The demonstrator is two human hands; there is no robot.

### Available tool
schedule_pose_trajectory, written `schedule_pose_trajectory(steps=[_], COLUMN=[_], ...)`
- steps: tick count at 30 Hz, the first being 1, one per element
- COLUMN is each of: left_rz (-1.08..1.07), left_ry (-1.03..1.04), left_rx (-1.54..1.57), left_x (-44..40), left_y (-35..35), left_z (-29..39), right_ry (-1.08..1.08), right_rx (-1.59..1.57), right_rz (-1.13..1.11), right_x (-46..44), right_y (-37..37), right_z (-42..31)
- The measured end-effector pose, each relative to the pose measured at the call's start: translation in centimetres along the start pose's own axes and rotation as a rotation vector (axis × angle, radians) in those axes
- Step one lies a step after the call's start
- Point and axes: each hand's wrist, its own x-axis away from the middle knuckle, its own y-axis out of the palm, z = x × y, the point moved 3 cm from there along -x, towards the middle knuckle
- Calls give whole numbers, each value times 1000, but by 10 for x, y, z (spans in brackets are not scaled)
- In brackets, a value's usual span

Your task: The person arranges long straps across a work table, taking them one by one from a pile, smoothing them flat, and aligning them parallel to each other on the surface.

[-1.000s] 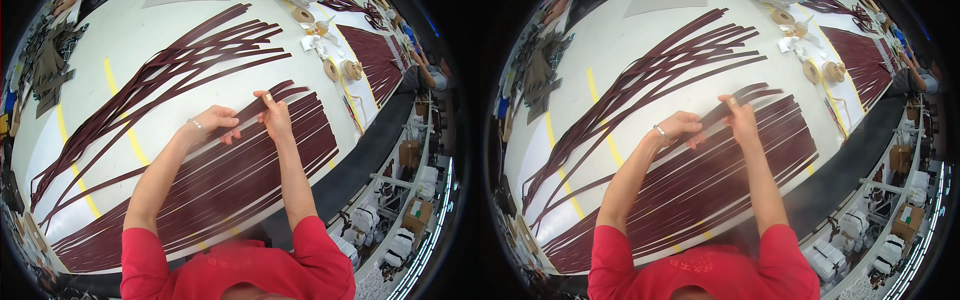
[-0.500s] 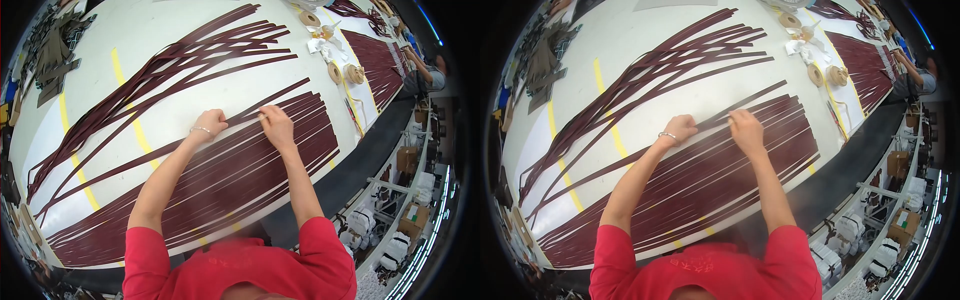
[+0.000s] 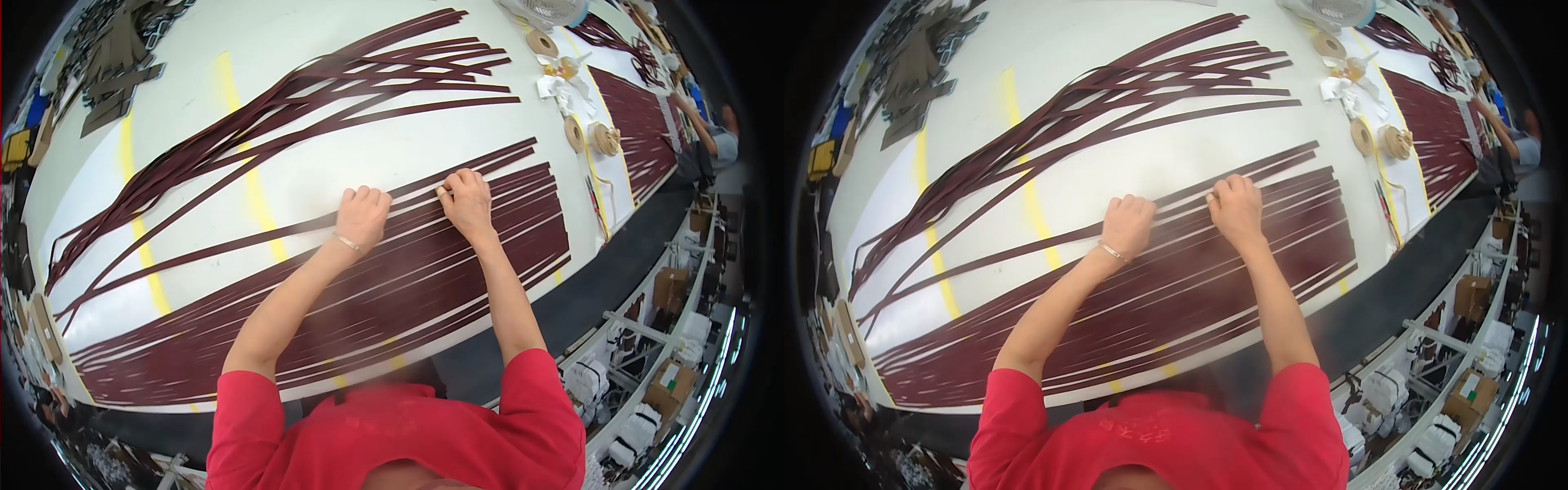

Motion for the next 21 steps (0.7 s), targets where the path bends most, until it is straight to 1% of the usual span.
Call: schedule_pose_trajectory(steps=[1, 3, 5, 6, 7, 9, 10, 12, 13, 14, 16, 17, 18, 19, 20, 21], left_rz=[-16, -46, -8, 13, 13, 11, -3, -52, 22, 43, -65, -6, 2, -52, -27, -90], left_ry=[-23, -74, -99, -106, -101, -80, -87, -93, -64, -57, -118, -140, -180, -256, -287, -356], left_rx=[30, 85, 86, 88, 71, 45, 23, -57, -97, -127, -198, -224, -240, -293, -264, -285], left_x=[2, 4, 6, 8, 14, 27, 37, 70, 89, 108, 146, 168, 190, 212, 233, 252], left_y=[4, 10, 9, 7, 3, -7, -14, -25, -35, -50, -81, -93, -107, -116, -125, -134], left_z=[0, -2, 2, 0, -3, -7, -13, -34, -48, -63, -95, -114, -133, -152, -169, -183], right_ry=[5, -71, -155, -101, -87, -82, -86, -88, -84, -80, -74, -78, -83, -86, -93, -95], right_rx=[41, -54, -134, -77, -22, 141, 148, 160, 173, 184, 208, 207, 214, 224, 224, 236], right_rz=[-5, -3, -31, -226, -314, -348, -343, -337, -340, -344, -366, -366, -367, -366, -362, -364], right_x=[-1, -1, -1, 4, 10, 18, 17, 19, 17, 17, 18, 19, 19, 19, 19, 19], right_y=[2, 12, 21, 33, 48, 55, 57, 58, 58, 57, 58, 58, 59, 59, 59, 59], right_z=[-6, -24, -48, -57, -58, -59, -60, -58, -58, -59, -60, -59, -59, -58, -59, -59])
